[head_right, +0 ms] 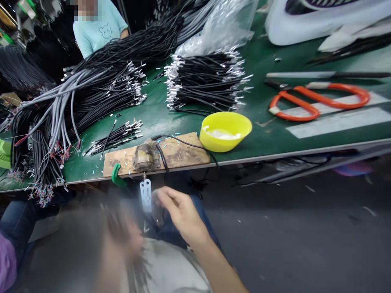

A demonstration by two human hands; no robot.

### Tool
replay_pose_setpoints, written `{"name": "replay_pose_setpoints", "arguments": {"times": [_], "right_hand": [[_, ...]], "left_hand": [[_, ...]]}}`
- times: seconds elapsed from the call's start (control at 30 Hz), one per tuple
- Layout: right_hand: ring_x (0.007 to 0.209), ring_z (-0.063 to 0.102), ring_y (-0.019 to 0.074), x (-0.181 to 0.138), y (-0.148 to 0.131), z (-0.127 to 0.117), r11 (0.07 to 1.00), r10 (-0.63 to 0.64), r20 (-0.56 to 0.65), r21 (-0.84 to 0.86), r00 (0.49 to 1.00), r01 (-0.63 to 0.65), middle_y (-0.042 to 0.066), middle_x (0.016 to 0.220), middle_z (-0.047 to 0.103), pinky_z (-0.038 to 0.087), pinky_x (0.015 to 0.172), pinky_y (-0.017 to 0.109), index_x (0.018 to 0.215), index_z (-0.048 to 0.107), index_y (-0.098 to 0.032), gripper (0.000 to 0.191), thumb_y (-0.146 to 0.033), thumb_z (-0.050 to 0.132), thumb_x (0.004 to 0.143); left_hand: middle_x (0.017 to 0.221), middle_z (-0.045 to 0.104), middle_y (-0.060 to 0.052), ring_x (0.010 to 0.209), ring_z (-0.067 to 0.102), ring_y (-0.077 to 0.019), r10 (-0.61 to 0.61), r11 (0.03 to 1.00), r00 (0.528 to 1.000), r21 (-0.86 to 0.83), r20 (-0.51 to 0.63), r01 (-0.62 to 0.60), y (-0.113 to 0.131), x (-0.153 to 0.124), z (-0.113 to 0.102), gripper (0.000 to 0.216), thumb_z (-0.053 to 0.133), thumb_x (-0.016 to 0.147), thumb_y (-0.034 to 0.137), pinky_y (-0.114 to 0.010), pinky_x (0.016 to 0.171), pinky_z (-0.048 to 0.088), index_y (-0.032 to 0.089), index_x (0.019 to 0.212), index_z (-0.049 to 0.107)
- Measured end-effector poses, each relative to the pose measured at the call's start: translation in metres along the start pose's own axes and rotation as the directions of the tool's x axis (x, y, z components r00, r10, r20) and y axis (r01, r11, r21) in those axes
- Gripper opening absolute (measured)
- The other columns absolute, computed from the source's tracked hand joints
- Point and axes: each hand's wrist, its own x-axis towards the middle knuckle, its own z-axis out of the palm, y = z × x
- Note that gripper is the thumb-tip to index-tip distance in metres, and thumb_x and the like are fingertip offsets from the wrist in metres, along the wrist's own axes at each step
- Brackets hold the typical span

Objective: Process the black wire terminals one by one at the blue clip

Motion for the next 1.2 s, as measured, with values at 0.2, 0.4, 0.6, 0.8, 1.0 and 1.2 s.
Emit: {"name": "replay_pose_setpoints", "arguments": {"times": [0.2, 0.4, 0.6, 0.8, 1.0, 1.2], "right_hand": [[0.048, 0.047, 0.0126, 0.018, -0.023, 0.021, 0.991, 0.084, 0.143, 0.094, 0.986, -0.098, 0.001, 0.051, 0.057, 0.037, 0.045, 0.024, 0.062, 0.068, -0.014, 0.048, -0.062, 0.063, 0.066], [0.048, 0.053, 0.0129, 0.014, -0.021, 0.028, 0.938, 0.128, 0.116, 0.309, 0.985, -0.159, 0.002, 0.055, 0.063, 0.042, 0.047, 0.024, 0.063, 0.069, -0.016, 0.04, -0.056, 0.07, 0.063], [0.046, 0.05, 0.012, 0.012, -0.013, 0.027, 0.855, 0.179, 0.196, 0.454, 0.964, -0.251, 0.001, 0.053, 0.061, 0.04, 0.044, 0.023, 0.067, 0.071, -0.016, 0.039, -0.055, 0.07, 0.064], [0.05, 0.052, 0.0125, 0.012, -0.006, 0.024, 0.845, 0.184, 0.205, 0.467, 0.961, -0.261, 0.002, 0.061, 0.065, 0.044, 0.051, 0.024, 0.069, 0.072, -0.017, 0.036, -0.054, 0.068, 0.068], [0.05, 0.052, 0.0133, 0.013, -0.004, 0.024, 0.817, 0.231, 0.16, 0.504, 0.96, -0.281, 0.0, 0.053, 0.062, 0.042, 0.052, 0.025, 0.067, 0.072, -0.018, 0.042, -0.059, 0.072, 0.059], [0.054, 0.048, 0.0134, 0.003, 0.016, 0.01, 0.884, 0.227, 0.054, 0.409, 0.972, -0.229, -0.001, 0.055, 0.055, 0.039, 0.055, 0.025, 0.059, 0.063, -0.018, 0.04, -0.057, 0.073, 0.059]], "left_hand": [[0.061, 0.06, -0.003, 0.061, 0.055, -0.0185, 0.119, 0.993, 0.992, 0.019, -0.037, -0.119, 0.009, 0.005, 0.005, 0.017, 0.08, 0.052, 0.029, -0.031, 0.063, 0.047, 0.018, 0.053, 0.067], [0.062, 0.061, -0.001, 0.062, 0.055, -0.02, 0.143, 0.989, 0.989, 0.045, -0.021, -0.142, 0.012, 0.011, 0.013, 0.013, 0.078, 0.055, 0.032, -0.035, 0.066, 0.049, 0.024, 0.056, 0.068], [0.058, 0.062, 0.002, 0.061, 0.058, -0.0216, 0.132, 0.987, 0.989, 0.08, 0.06, -0.137, 0.015, 0.014, 0.021, 0.012, 0.074, 0.062, 0.035, -0.036, 0.066, 0.049, 0.029, 0.054, 0.066], [0.056, 0.061, -0.001, 0.06, 0.057, -0.022, 0.132, 0.988, 0.988, 0.072, 0.077, -0.137, 0.014, 0.015, 0.021, 0.021, 0.074, 0.061, 0.041, -0.037, 0.066, 0.05, 0.024, 0.053, 0.066], [0.058, 0.061, -0.001, 0.061, 0.055, -0.0204, 0.133, 0.987, 0.99, 0.081, 0.056, -0.138, 0.012, 0.014, 0.017, 0.019, 0.074, 0.062, 0.041, -0.037, 0.066, 0.049, 0.025, 0.056, 0.067], [0.06, 0.059, -0.002, 0.053, 0.052, -0.0162, 0.018, 0.997, 0.999, 0.071, 0.028, -0.02, 0.002, 0.009, 0.01, 0.021, 0.077, 0.058, 0.04, -0.03, 0.052, 0.046, 0.022, 0.059, 0.065]]}}
